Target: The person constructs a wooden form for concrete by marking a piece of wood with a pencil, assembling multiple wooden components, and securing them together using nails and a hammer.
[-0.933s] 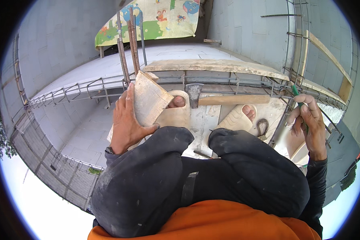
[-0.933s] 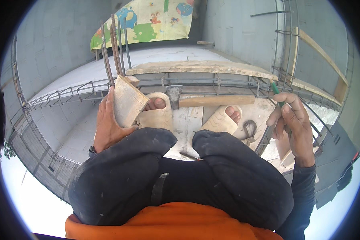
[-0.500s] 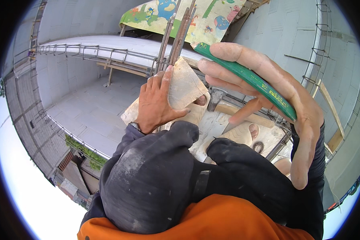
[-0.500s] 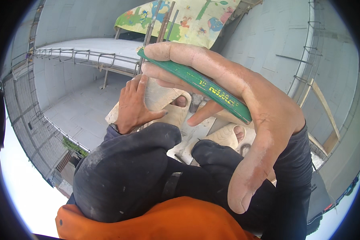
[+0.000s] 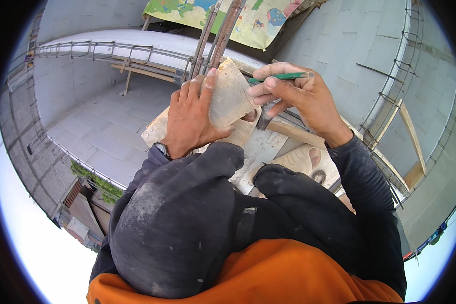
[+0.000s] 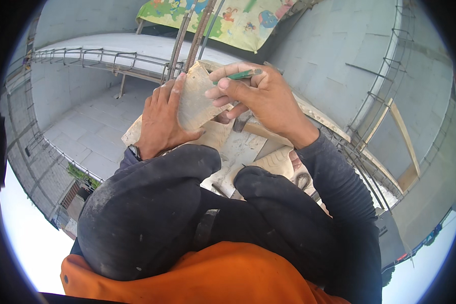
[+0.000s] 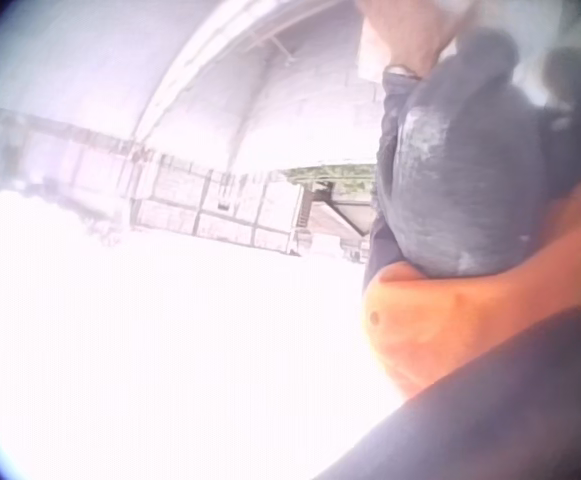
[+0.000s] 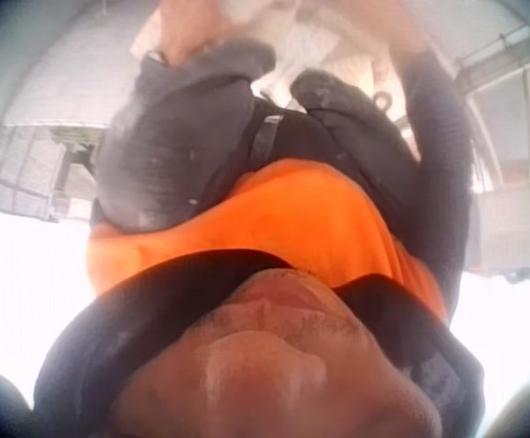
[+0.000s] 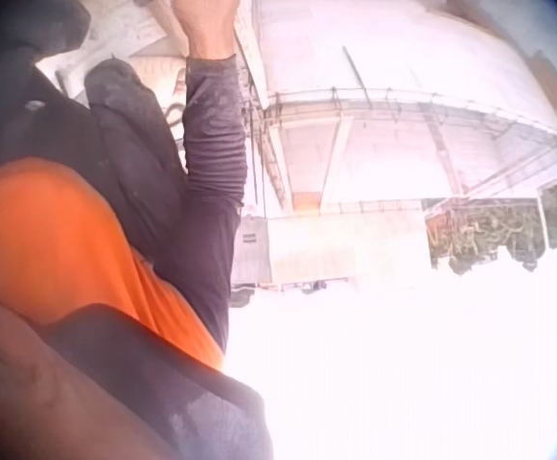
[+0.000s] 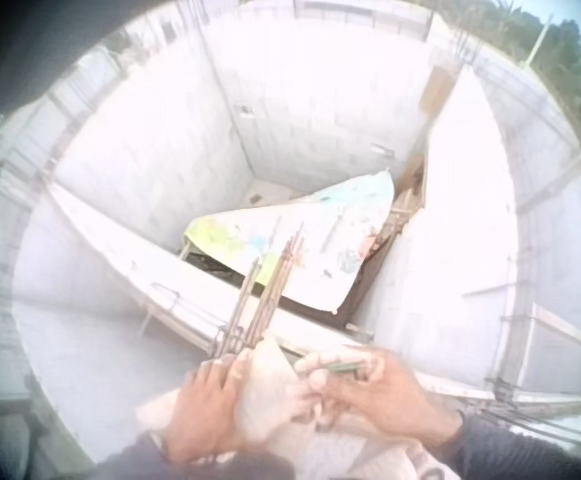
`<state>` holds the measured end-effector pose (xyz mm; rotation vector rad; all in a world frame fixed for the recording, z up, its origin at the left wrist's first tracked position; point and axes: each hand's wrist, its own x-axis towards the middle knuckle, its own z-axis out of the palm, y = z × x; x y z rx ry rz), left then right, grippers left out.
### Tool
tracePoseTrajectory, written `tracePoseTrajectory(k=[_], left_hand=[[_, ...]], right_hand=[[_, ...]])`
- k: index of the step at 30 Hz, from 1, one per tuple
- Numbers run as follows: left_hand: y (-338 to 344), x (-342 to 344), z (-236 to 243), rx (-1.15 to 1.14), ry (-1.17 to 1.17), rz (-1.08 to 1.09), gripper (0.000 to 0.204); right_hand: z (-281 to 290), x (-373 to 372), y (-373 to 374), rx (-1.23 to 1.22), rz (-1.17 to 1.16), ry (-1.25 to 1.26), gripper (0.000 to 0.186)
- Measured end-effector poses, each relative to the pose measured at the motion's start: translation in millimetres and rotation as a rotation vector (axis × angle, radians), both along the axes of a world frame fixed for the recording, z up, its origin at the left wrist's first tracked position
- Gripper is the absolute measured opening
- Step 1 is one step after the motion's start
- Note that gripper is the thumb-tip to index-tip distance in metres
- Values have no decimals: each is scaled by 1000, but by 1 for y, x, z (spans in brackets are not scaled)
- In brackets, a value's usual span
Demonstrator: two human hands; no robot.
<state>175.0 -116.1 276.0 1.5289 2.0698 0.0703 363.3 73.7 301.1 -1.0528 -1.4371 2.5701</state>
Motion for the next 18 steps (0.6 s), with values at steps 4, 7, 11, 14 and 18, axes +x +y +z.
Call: tracePoseTrajectory(k=[4, 7, 11, 14, 18], left_hand=[[2, 0, 4, 11, 6, 1, 129], [-1, 0, 3, 31, 0, 6, 128], [-1, -1, 3, 49, -4, 11, 126], [-3, -1, 0, 70, -1, 7, 125], [-2, -2, 2, 71, -28, 15, 124]], right_hand=[[-19, -14, 0, 229, -111, -89, 34], [-24, -19, -8, 386, -74, -261, 33], [-40, -22, -24, 562, -132, -144, 28], [-47, -29, -24, 742, -59, -77, 24], [-46, -36, -20, 850, 8, -23, 22]])
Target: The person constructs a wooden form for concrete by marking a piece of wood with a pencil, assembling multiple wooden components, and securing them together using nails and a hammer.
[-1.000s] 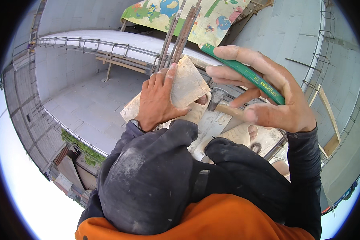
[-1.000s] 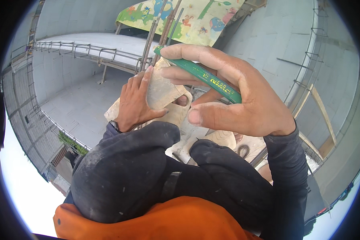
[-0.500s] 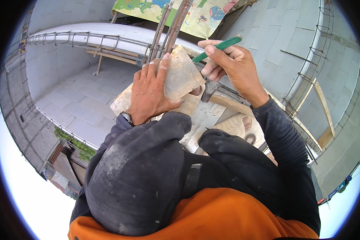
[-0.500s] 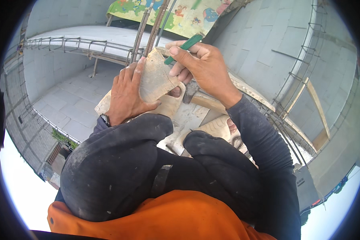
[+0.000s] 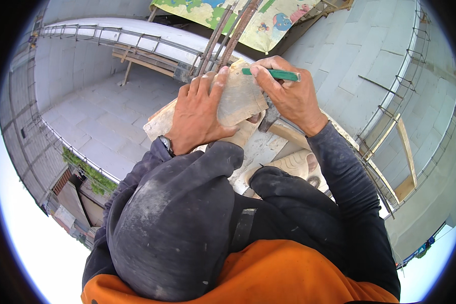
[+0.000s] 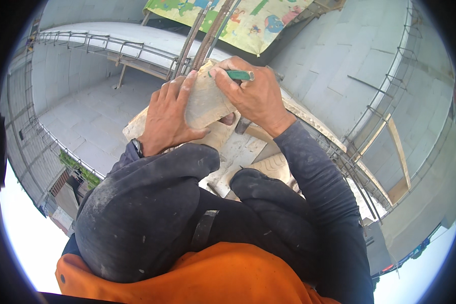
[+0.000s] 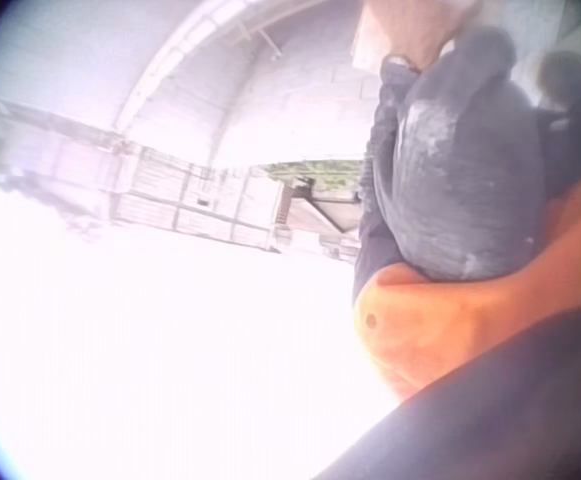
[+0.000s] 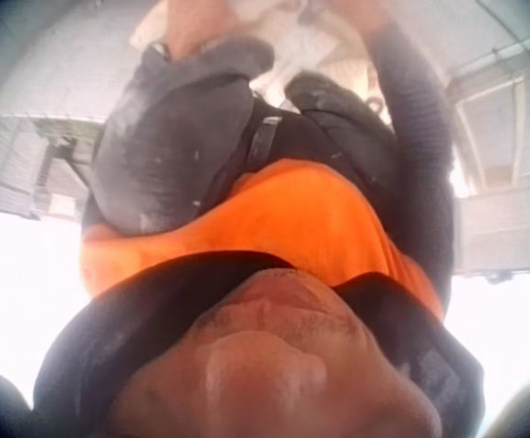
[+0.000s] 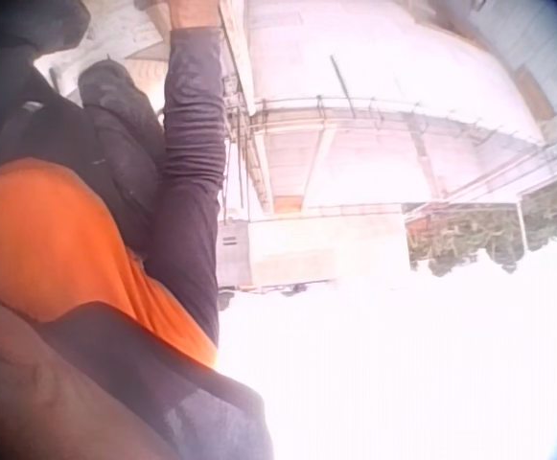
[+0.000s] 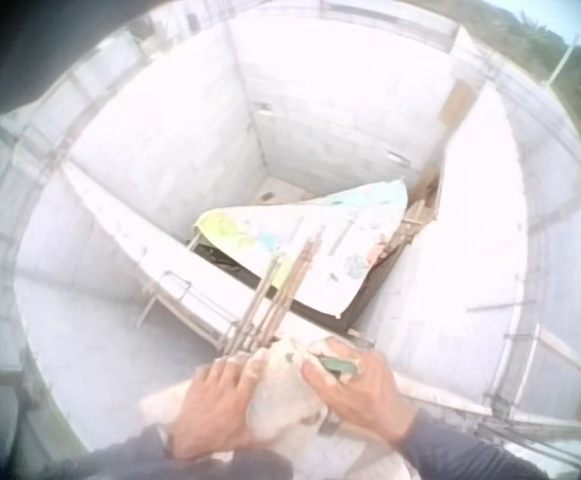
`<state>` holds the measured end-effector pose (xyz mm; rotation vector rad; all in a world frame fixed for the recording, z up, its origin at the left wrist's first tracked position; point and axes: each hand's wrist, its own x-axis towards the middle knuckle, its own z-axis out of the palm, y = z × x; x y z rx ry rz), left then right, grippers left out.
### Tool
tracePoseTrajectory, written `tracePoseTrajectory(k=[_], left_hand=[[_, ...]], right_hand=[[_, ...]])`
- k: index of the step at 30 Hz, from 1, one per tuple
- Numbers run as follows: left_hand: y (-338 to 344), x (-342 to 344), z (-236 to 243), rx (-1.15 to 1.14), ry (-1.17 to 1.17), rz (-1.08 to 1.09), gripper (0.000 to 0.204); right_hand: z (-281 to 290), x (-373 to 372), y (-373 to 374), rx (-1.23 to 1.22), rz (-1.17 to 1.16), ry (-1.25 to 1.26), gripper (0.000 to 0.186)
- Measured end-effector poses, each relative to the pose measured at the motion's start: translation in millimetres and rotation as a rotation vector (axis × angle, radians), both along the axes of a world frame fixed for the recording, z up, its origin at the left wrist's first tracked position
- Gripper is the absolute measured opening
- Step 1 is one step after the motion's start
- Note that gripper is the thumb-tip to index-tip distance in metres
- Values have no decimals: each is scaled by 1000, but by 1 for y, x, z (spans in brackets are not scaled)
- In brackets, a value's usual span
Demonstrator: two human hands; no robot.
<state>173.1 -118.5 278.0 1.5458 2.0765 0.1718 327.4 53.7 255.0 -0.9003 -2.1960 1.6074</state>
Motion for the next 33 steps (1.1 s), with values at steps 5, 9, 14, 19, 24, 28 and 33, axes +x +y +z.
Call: tracePoseTrajectory(k=[5, 9, 14, 19, 24, 28, 33], left_hand=[[-2, -1, -3, 4, 10, -1, 124], [-5, -2, -8, 29, 34, -19, 119], [-3, -2, -6, -5, 23, -10, 124], [-6, -1, -7, -1, 41, -12, 125], [-6, -2, -11, 34, 45, -21, 119], [-5, -2, -11, 16, 45, -23, 121], [-3, -2, -9, -25, 56, -20, 123]], right_hand=[[7, -4, 3, 20, 60, -38, 20], [12, -9, 9, 147, 193, -89, 19], [5, -16, 9, 197, 227, -97, 18], [10, -14, 14, 210, 302, -119, 15], [8, -12, 14, 222, 302, -105, 12], [-1, -10, 15, 419, 374, -54, 10], [7, 1, 12, 347, 391, -118, 10]])
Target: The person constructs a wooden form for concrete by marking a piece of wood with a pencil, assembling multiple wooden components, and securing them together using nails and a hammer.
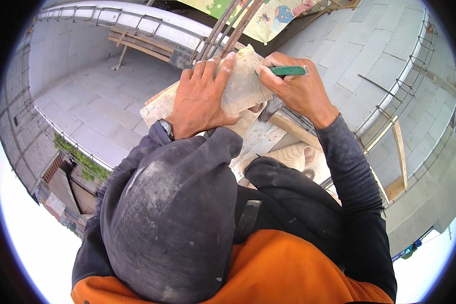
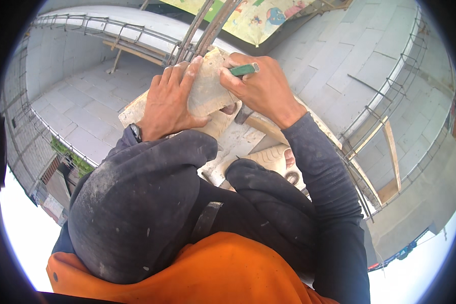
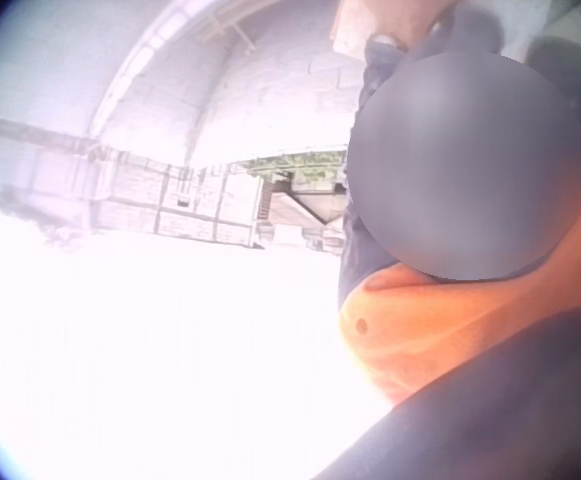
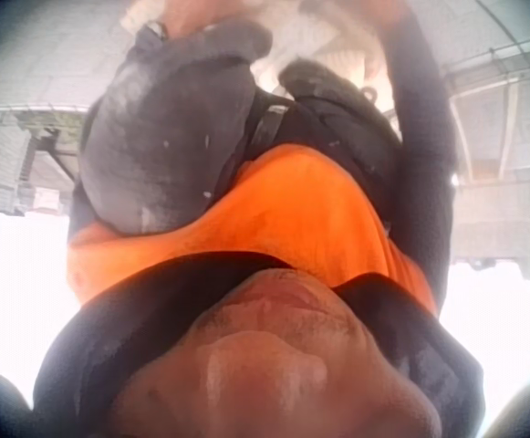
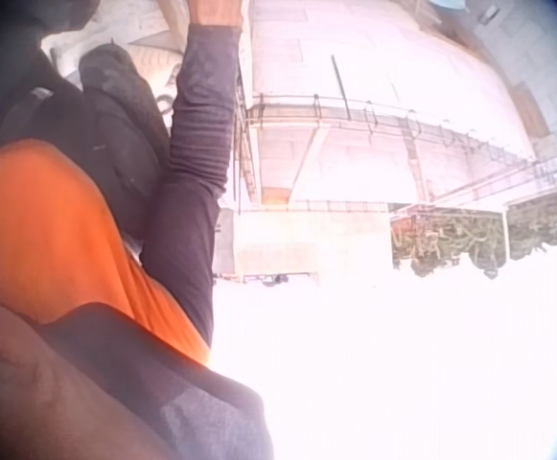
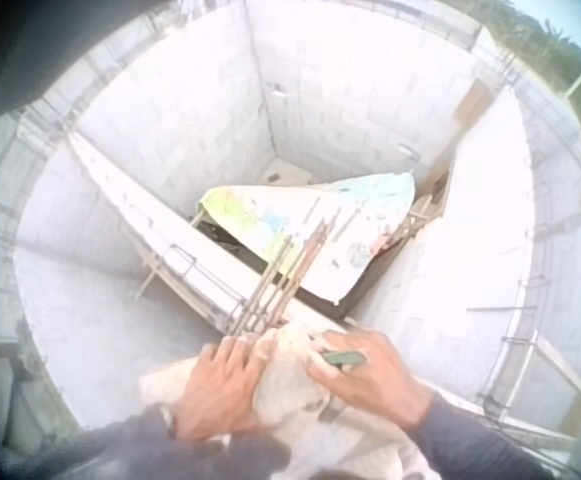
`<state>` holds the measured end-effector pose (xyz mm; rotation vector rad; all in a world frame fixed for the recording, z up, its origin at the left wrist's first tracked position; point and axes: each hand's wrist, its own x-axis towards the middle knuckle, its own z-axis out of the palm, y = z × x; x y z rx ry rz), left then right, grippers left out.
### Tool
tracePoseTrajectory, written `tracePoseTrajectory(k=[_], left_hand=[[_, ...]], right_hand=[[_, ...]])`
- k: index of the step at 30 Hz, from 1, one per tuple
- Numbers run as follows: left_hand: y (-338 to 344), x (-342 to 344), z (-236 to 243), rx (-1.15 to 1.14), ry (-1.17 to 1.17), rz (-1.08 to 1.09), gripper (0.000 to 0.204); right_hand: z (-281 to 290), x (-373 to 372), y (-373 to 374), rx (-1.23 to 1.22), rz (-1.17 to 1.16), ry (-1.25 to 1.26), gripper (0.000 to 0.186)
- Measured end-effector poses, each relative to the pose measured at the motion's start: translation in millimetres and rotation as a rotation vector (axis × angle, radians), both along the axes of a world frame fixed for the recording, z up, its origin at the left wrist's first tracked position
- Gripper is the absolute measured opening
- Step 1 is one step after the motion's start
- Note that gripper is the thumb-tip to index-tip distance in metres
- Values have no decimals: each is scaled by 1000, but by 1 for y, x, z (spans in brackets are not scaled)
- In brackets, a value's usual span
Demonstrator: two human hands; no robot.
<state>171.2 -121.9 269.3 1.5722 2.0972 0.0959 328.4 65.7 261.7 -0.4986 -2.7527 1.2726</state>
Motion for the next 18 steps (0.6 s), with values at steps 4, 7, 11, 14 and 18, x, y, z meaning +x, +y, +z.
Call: tracePoseTrajectory(k=[4, 7, 11, 14, 18], left_hand=[[-2, 0, -3, -43, 9, -8, 123], [-3, 0, -3, -28, 2, -3, 122], [-2, -1, -4, 6, 0, -5, 119], [-3, -1, -6, 14, -2, -6, 119], [0, -1, 1, -32, -34, 4, 121]], right_hand=[[14, 2, 0, -216, -85, -128, 15], [19, -1, 3, -267, -115, -234, 20], [-2, -8, -3, -203, -209, 36, 20], [-7, -12, -4, -196, -201, 34, 21], [-4, -12, 1, -196, -151, -24, 20]])
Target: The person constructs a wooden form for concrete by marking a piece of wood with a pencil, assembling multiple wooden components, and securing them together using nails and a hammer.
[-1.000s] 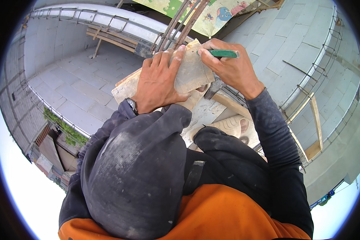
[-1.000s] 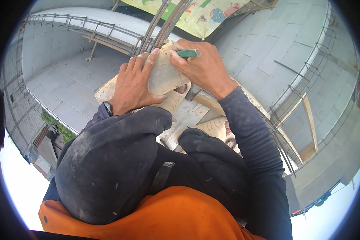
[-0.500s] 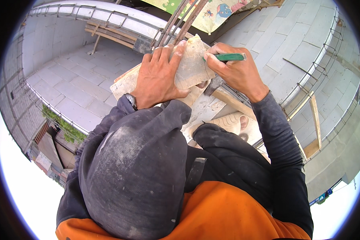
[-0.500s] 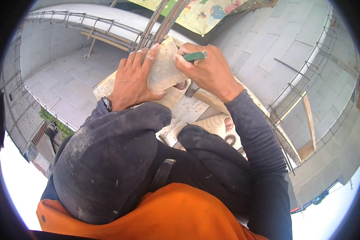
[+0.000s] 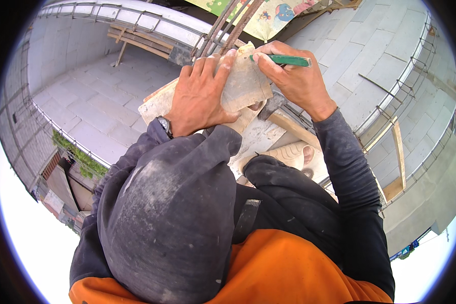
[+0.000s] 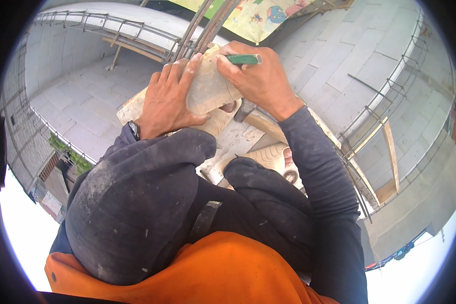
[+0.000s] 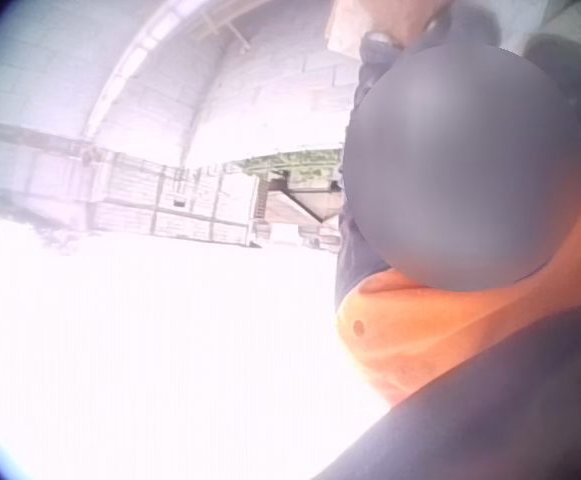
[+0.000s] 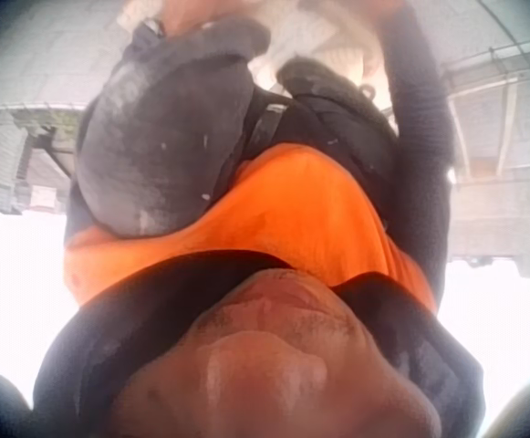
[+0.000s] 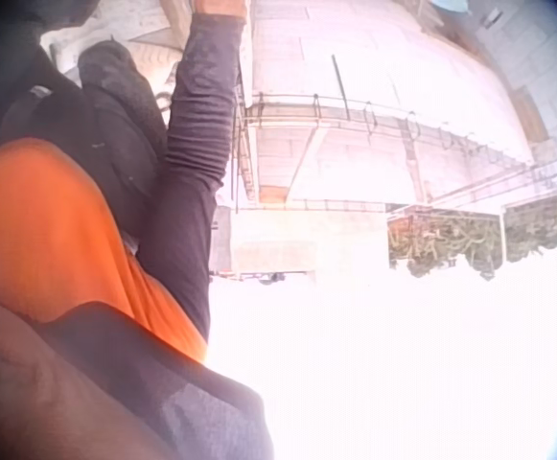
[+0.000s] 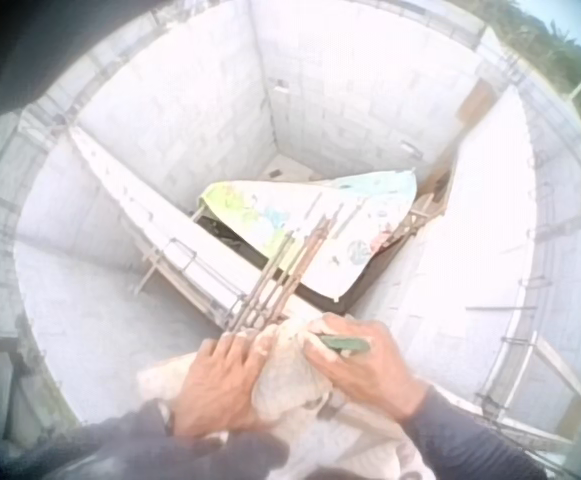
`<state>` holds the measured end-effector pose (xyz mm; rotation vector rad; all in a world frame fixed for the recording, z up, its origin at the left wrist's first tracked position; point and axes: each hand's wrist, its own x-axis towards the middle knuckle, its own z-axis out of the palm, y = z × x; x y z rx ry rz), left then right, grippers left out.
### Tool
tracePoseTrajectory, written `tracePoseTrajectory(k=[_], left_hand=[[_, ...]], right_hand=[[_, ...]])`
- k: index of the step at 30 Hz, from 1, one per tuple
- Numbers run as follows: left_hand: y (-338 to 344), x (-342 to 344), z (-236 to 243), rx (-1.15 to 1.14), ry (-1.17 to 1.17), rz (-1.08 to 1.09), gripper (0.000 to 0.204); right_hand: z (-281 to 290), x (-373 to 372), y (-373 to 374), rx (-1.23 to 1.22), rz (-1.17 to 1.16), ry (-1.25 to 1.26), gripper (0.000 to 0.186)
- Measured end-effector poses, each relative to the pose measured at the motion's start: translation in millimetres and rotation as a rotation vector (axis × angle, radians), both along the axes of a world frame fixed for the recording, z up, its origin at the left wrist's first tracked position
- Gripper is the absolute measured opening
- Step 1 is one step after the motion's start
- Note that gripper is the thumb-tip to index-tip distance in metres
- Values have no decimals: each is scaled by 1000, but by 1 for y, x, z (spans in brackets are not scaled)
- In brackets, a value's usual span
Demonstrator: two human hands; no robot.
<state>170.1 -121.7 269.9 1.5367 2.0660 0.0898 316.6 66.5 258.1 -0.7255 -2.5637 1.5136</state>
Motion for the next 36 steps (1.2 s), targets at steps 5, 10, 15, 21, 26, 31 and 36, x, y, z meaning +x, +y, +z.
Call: tracePoseTrajectory(k=[5, 10, 15, 21, 26, 31, 36], left_hand=[[-1, 1, -1, 0, 11, 5, 121], [-1, 1, 0, -16, 12, 9, 122], [0, 1, -2, -23, 23, 5, 122], [-1, 2, -2, -34, 49, 3, 124], [-2, 2, -3, -7, 47, 4, 124], [-1, 2, -2, -3, 48, 3, 124], [-3, 3, -3, -14, 56, 7, 123]], right_hand=[[5, 2, 0, 9, 18, -2, 19], [12, 6, -1, -40, 10, -82, 20], [12, 15, -3, -11, 22, -56, 19], [10, 21, -5, -13, 28, -19, 19], [15, 28, -4, -36, 82, -139, 20], [15, 31, -8, -45, 34, -97, 22], [20, 36, -9, -35, 70, -119, 21]])
